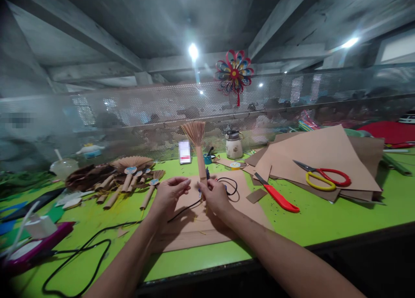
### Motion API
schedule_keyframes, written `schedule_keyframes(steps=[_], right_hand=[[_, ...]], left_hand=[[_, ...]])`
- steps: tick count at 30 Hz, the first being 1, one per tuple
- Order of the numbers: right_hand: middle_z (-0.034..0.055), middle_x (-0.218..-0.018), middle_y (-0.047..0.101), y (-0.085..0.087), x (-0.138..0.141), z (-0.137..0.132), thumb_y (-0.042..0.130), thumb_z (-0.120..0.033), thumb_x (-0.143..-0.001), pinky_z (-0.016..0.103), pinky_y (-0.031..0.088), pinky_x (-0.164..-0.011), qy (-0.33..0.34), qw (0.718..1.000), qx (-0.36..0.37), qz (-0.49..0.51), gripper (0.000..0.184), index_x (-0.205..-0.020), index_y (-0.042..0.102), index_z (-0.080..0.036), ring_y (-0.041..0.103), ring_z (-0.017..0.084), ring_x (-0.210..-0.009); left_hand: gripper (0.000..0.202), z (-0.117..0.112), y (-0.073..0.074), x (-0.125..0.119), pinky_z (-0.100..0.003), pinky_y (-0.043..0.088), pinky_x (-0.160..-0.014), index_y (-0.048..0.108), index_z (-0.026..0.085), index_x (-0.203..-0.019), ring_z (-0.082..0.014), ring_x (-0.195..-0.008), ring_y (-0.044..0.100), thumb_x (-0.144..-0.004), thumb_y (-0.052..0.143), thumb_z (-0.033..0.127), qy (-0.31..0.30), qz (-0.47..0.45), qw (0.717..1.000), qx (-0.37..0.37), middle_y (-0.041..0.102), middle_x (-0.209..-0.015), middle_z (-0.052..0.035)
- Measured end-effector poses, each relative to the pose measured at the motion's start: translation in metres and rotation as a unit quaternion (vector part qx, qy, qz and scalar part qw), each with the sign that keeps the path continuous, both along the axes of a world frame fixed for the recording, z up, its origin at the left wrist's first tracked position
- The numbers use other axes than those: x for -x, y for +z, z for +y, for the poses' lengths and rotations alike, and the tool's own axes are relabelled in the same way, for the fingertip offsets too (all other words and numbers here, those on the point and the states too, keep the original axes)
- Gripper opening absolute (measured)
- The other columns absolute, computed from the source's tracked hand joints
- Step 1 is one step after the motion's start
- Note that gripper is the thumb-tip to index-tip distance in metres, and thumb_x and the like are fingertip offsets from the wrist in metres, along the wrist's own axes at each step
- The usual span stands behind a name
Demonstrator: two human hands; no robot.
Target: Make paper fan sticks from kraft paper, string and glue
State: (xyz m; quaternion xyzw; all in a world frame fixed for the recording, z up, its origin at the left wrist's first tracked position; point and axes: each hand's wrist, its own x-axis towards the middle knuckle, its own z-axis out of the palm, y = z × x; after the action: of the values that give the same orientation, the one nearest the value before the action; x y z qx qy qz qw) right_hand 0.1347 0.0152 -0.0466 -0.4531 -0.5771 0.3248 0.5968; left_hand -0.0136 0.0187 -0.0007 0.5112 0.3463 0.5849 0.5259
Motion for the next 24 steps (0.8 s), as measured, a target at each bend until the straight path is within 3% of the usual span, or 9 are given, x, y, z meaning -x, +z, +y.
schedule_keyframes(steps=[6,12,16,19,24], right_hand=[[-0.0025,-0.048,0.051,-0.002,0.0,0.001,0.058,-0.053,-0.078,0.023,0.033,-0.045,-0.004,1.0,-0.002,-0.006,0.039,-0.063,0.053,-0.017,0.046,0.012,-0.046],[-0.0025,-0.048,0.051,-0.002,0.0,0.003,0.058,-0.05,-0.078,0.023,0.033,-0.045,0.002,1.0,-0.006,-0.01,0.036,-0.062,0.051,-0.018,0.046,0.012,-0.046],[-0.0021,-0.049,0.051,-0.001,-0.001,0.002,0.058,-0.049,-0.079,0.023,0.034,-0.045,-0.005,1.0,-0.011,-0.022,0.036,-0.062,0.052,-0.018,0.047,0.012,-0.047],[-0.0023,-0.049,0.049,-0.001,0.0,0.001,0.058,-0.047,-0.079,0.022,0.035,-0.044,-0.005,1.0,-0.004,-0.019,0.036,-0.06,0.05,-0.018,0.046,0.011,-0.045],[-0.0038,-0.048,0.049,-0.003,0.001,0.001,0.057,-0.045,-0.081,0.021,0.036,-0.04,0.038,0.998,0.023,0.046,0.031,-0.068,0.051,-0.018,0.046,0.01,-0.04]], left_hand=[[0.024,-0.003,0.002,-0.001,-0.022,0.045,-0.054,0.07,0.009,-0.071,-0.0098,-0.053,0.056,-0.058,0.083,0.025,-0.042,0.014,0.999,-0.01,0.065,-0.059,-0.0033],[0.028,-0.006,0.003,-0.005,-0.019,0.034,-0.044,0.066,0.011,-0.066,-0.0065,-0.044,0.047,-0.063,0.079,0.036,-0.07,0.06,0.996,-0.018,0.057,-0.051,0.0013],[0.039,-0.012,0.005,-0.011,-0.02,0.02,-0.038,0.055,0.015,-0.057,-0.005,-0.034,0.031,-0.075,0.065,0.048,-0.032,0.127,0.99,-0.054,0.041,-0.038,0.0067],[0.057,-0.031,0.018,-0.017,-0.023,0.021,-0.04,0.036,0.018,-0.042,-0.0056,-0.035,0.026,-0.085,0.05,0.052,0.028,0.167,0.978,-0.122,0.032,-0.035,0.0055],[0.037,-0.103,0.044,-0.012,-0.026,0.035,-0.048,0.047,0.019,-0.051,-0.0105,-0.049,0.041,-0.082,0.062,0.034,0.109,0.161,0.94,-0.282,0.042,-0.05,0.0024]])
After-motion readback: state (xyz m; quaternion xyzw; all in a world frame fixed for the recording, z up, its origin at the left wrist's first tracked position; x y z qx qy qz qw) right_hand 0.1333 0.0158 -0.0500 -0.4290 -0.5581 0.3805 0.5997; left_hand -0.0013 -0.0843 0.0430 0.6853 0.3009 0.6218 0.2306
